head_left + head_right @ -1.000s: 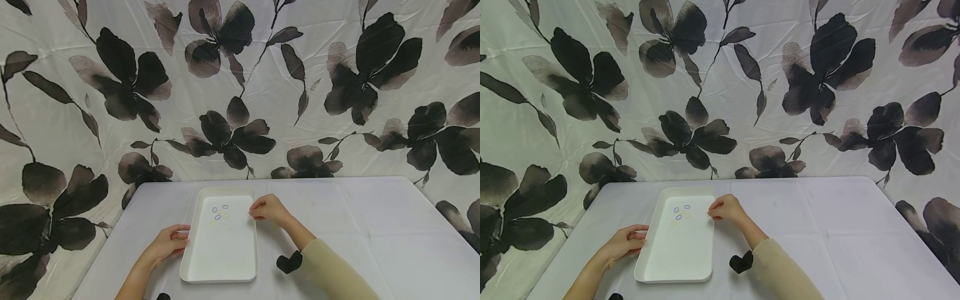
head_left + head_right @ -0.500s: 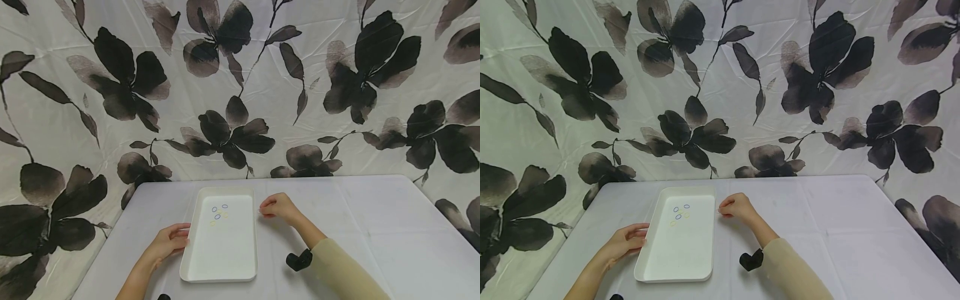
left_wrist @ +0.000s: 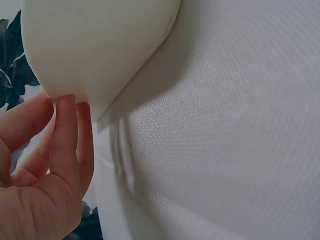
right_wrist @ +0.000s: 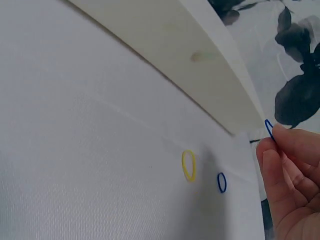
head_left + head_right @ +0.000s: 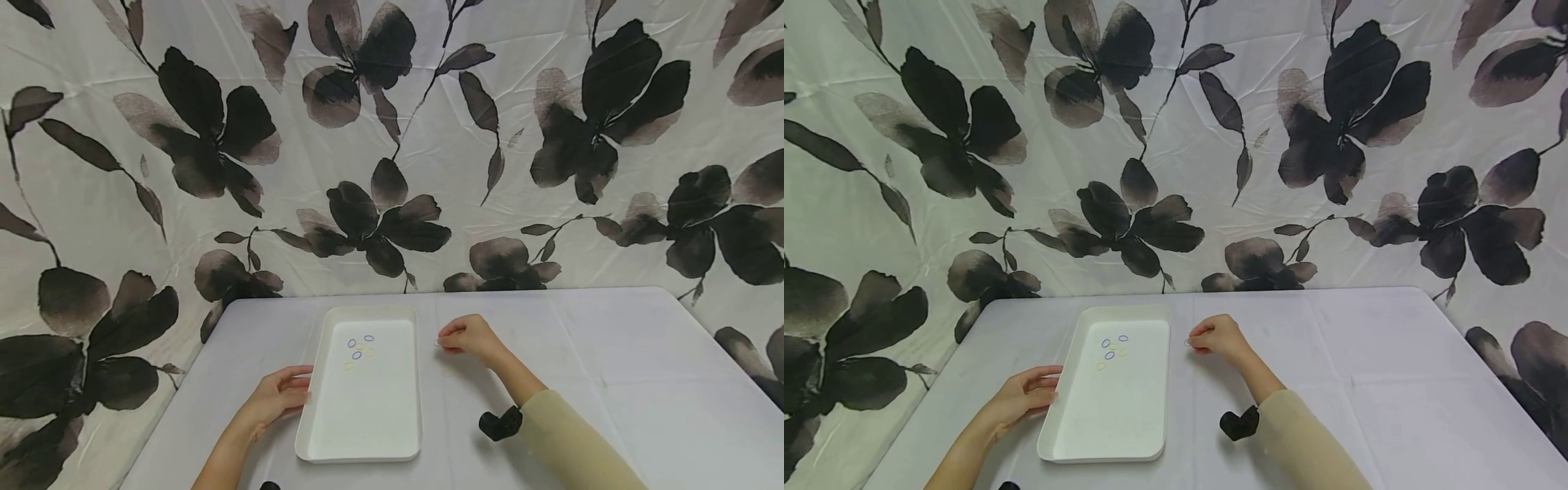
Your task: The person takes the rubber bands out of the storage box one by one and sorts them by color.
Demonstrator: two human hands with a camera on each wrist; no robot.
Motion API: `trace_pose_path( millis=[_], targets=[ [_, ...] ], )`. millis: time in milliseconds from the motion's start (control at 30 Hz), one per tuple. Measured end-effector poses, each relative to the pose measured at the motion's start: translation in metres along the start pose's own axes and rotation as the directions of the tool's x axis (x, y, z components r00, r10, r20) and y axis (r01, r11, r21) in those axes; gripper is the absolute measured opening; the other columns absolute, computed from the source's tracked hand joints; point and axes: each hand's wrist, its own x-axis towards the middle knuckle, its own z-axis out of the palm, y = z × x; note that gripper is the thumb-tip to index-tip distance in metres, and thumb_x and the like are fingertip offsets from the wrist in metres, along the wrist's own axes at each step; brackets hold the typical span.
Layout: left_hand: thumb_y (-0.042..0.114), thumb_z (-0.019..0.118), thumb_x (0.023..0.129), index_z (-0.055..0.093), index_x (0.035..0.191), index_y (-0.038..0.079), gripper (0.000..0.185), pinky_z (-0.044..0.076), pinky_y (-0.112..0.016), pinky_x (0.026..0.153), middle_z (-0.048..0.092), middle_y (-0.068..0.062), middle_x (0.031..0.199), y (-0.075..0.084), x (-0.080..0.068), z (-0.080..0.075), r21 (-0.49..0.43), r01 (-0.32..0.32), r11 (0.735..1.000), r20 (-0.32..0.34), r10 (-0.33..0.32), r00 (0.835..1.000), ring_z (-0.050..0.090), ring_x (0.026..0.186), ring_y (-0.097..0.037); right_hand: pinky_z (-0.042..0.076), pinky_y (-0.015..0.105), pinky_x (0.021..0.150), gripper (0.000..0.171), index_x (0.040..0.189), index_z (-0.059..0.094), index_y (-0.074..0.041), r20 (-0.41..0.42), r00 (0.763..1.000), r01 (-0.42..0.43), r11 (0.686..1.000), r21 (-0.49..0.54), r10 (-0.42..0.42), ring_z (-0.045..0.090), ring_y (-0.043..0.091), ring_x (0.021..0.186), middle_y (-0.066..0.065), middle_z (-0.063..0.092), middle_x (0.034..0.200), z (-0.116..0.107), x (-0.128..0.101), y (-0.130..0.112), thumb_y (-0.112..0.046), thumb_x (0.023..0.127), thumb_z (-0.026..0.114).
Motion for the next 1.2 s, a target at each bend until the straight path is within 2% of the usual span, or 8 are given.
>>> trace_pose_path(
  millis=[167,333,700,1200],
  targets=[
    [-0.006,0.063,0.081,0.038,0.132,-0.013,0.058,0.053,-0.032,0.075,0.058,-0.022,0.114,0.0,0.0,0.0,-0.002,0.001,1.0,0.0,-0.001,1.0,0.062,0.094,-0.021,0.055,0.037,0.068,0.016,0.09,0.064,0.014,-0.014,1.0,-0.003,1.0,0.003,0.003,0.066,0.021,0.069,0.012,0.068,0.076,-0.008,-0.001,0.003,0.004,0.079,0.068],
    [-0.007,0.063,0.081,0.037,0.132,-0.014,0.058,0.053,-0.032,0.075,0.058,-0.022,0.113,0.001,0.0,0.001,-0.004,-0.001,1.0,0.0,0.001,1.0,0.062,0.093,-0.021,0.055,0.035,0.067,0.015,0.09,0.065,0.013,-0.041,0.999,-0.029,0.999,-0.024,0.028,0.064,0.015,0.066,0.011,0.068,0.075,-0.013,-0.002,0.007,0.003,0.079,0.069],
    [-0.009,0.061,0.08,0.041,0.131,-0.012,0.054,0.054,-0.035,0.074,0.057,-0.024,0.113,0.001,0.001,0.004,0.048,0.003,0.999,-0.044,-0.001,0.999,0.062,0.093,-0.024,0.054,0.029,0.062,0.013,0.087,0.065,0.013,-0.082,0.995,-0.054,0.998,-0.044,0.05,0.06,0.012,0.062,0.006,0.065,0.07,-0.024,-0.003,0.017,0.004,0.079,0.068],
    [-0.007,0.063,0.081,0.04,0.132,-0.012,0.056,0.054,-0.034,0.074,0.057,-0.025,0.114,0.001,0.001,0.003,0.043,0.0,0.999,-0.027,0.002,1.0,0.062,0.094,-0.025,0.05,0.024,0.055,0.013,0.085,0.067,0.011,-0.148,0.985,-0.1,0.989,-0.106,0.084,0.057,0.009,0.057,0.003,0.064,0.066,-0.027,0.0,0.028,0.003,0.077,0.071]
  ],
)
